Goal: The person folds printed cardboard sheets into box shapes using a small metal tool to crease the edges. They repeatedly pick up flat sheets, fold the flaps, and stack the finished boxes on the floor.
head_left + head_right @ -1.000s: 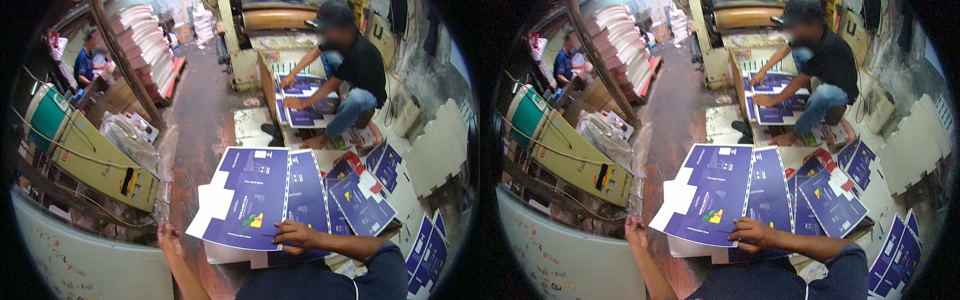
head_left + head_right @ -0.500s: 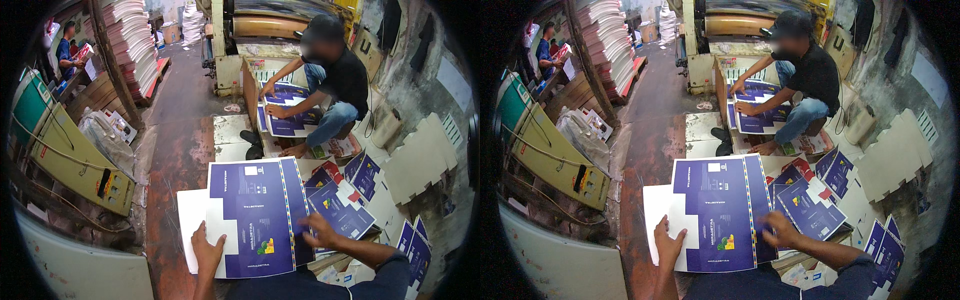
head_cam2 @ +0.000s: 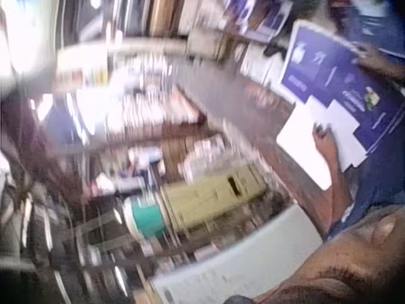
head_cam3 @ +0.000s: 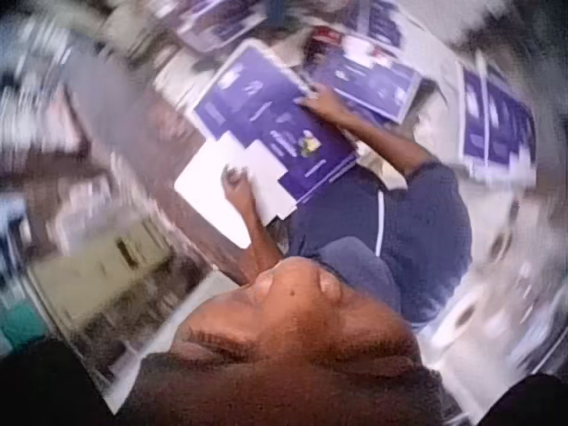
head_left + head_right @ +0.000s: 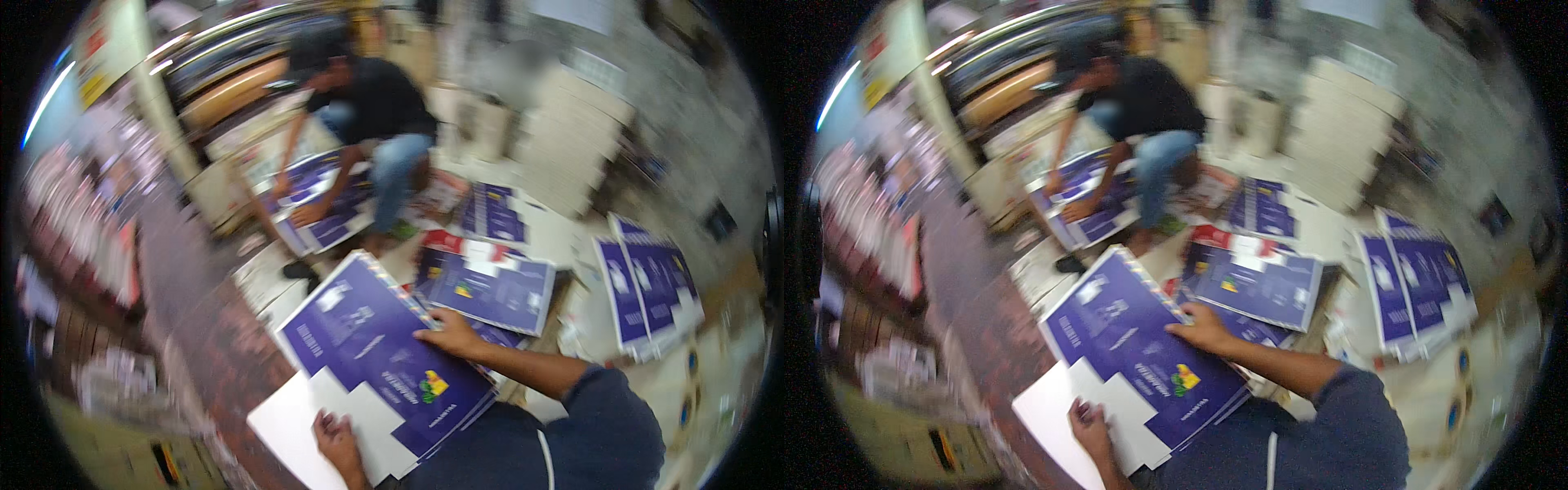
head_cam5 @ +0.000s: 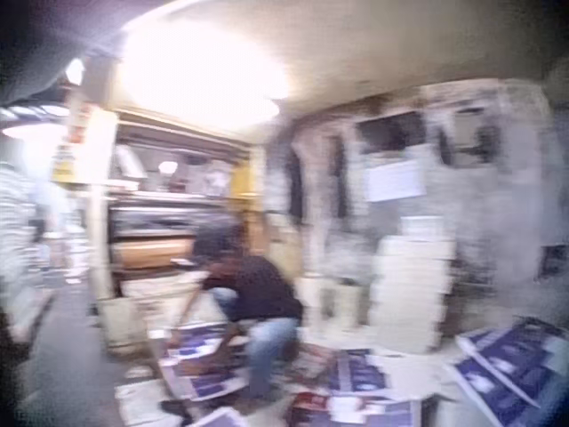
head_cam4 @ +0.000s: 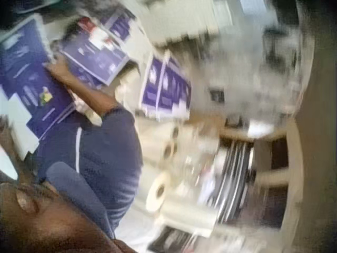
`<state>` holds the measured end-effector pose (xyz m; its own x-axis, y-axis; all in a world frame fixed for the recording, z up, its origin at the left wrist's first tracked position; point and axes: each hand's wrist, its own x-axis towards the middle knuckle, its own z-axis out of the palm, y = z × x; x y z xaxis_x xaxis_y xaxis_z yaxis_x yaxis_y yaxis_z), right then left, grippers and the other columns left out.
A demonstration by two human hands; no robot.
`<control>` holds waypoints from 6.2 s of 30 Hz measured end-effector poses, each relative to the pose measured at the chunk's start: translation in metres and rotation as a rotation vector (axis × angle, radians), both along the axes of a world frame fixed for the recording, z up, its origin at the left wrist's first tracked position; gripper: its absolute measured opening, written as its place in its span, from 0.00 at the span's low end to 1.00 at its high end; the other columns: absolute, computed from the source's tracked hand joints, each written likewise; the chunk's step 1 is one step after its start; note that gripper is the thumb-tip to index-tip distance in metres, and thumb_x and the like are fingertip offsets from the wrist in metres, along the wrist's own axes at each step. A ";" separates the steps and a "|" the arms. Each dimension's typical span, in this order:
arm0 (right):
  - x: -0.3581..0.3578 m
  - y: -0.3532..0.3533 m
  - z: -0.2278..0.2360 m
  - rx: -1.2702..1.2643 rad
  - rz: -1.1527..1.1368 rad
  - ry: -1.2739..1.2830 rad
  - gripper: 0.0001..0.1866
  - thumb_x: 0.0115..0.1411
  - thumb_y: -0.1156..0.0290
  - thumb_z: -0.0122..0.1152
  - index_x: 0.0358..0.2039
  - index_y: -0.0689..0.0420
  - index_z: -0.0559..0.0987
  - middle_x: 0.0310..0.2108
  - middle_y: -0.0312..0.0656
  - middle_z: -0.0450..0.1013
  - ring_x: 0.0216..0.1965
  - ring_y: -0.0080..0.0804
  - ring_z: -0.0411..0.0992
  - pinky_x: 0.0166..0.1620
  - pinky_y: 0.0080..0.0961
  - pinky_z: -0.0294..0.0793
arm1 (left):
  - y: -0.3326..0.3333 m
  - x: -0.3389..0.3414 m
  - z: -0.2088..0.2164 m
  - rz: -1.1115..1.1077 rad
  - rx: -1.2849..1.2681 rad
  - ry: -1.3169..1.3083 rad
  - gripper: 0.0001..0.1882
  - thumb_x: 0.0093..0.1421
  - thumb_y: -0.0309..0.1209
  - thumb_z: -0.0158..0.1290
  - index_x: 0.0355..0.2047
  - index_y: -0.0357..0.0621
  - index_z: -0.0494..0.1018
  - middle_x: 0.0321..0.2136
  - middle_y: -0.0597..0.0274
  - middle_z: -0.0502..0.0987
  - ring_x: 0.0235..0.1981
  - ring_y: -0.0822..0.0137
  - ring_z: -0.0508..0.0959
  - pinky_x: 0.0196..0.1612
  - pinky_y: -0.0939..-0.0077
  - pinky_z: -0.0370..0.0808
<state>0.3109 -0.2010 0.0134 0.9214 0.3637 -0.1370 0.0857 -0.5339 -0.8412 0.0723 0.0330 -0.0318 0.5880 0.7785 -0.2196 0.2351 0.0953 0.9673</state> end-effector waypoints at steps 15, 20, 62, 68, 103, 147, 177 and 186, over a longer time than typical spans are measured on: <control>-0.041 -0.093 0.161 0.237 -0.375 -0.048 0.15 0.53 0.64 0.72 0.37 0.59 0.81 0.32 0.34 0.77 0.34 0.21 0.72 0.41 0.21 0.71 | 0.028 0.019 -0.005 -0.201 -0.207 -0.148 0.25 0.59 0.23 0.57 0.56 0.35 0.63 0.42 0.56 0.71 0.31 0.74 0.73 0.28 0.80 0.74; -0.047 -0.135 0.235 0.220 -0.326 -0.056 0.15 0.47 0.65 0.75 0.32 0.56 0.80 0.30 0.32 0.76 0.32 0.21 0.71 0.40 0.22 0.70 | 0.054 0.063 0.043 -0.324 0.010 -0.287 0.37 0.52 0.30 0.66 0.59 0.35 0.60 0.51 0.50 0.70 0.47 0.64 0.73 0.49 0.68 0.72; -0.011 0.047 0.302 0.476 0.593 -0.986 0.20 0.58 0.65 0.64 0.45 0.66 0.77 0.32 0.50 0.73 0.31 0.43 0.73 0.38 0.35 0.72 | -0.285 0.216 0.116 -1.585 0.321 -0.383 0.26 0.58 0.38 0.60 0.54 0.39 0.70 0.48 0.42 0.75 0.49 0.49 0.73 0.51 0.58 0.68; -0.005 0.108 0.262 0.585 0.694 -0.781 0.21 0.59 0.62 0.63 0.47 0.64 0.77 0.35 0.52 0.74 0.40 0.43 0.75 0.43 0.35 0.73 | -0.038 0.139 0.182 -0.916 0.797 -0.039 0.27 0.53 0.36 0.65 0.50 0.37 0.73 0.50 0.45 0.75 0.55 0.47 0.71 0.59 0.56 0.65; -0.022 0.198 0.133 1.157 0.702 0.803 0.26 0.63 0.71 0.62 0.60 0.63 0.67 0.50 0.42 0.72 0.45 0.26 0.74 0.47 0.26 0.77 | 0.137 -0.077 0.126 0.476 -0.102 -0.690 0.19 0.65 0.42 0.51 0.50 0.43 0.70 0.45 0.60 0.76 0.48 0.59 0.75 0.54 0.61 0.72; 0.117 0.018 -0.004 0.188 0.348 0.087 0.29 0.63 0.57 0.57 0.58 0.66 0.72 0.51 0.44 0.73 0.50 0.29 0.70 0.57 0.25 0.64 | 0.129 -0.196 -0.022 0.162 -0.286 -0.138 0.21 0.60 0.29 0.59 0.54 0.39 0.71 0.45 0.60 0.79 0.43 0.68 0.79 0.50 0.72 0.75; 0.052 0.032 0.168 0.440 0.368 0.264 0.24 0.58 0.63 0.58 0.49 0.69 0.74 0.41 0.44 0.77 0.40 0.28 0.76 0.46 0.21 0.73 | 0.115 -0.173 0.025 0.244 0.027 0.082 0.36 0.57 0.24 0.59 0.65 0.41 0.59 0.54 0.52 0.72 0.53 0.62 0.74 0.56 0.67 0.70; -0.092 0.146 0.170 0.348 0.700 0.209 0.38 0.58 0.48 0.64 0.55 0.71 0.69 0.46 0.50 0.70 0.48 0.37 0.71 0.52 0.32 0.71 | 0.022 -0.072 0.118 -0.098 0.011 -0.146 0.57 0.50 0.66 0.58 0.69 0.45 0.51 0.60 0.48 0.64 0.61 0.54 0.65 0.58 0.56 0.66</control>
<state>0.2192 -0.0552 0.1832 0.4324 0.9001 -0.0538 0.1258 -0.1194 -0.9848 0.0001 0.0552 0.0866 0.6866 0.7174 -0.1182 0.0994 0.0684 0.9927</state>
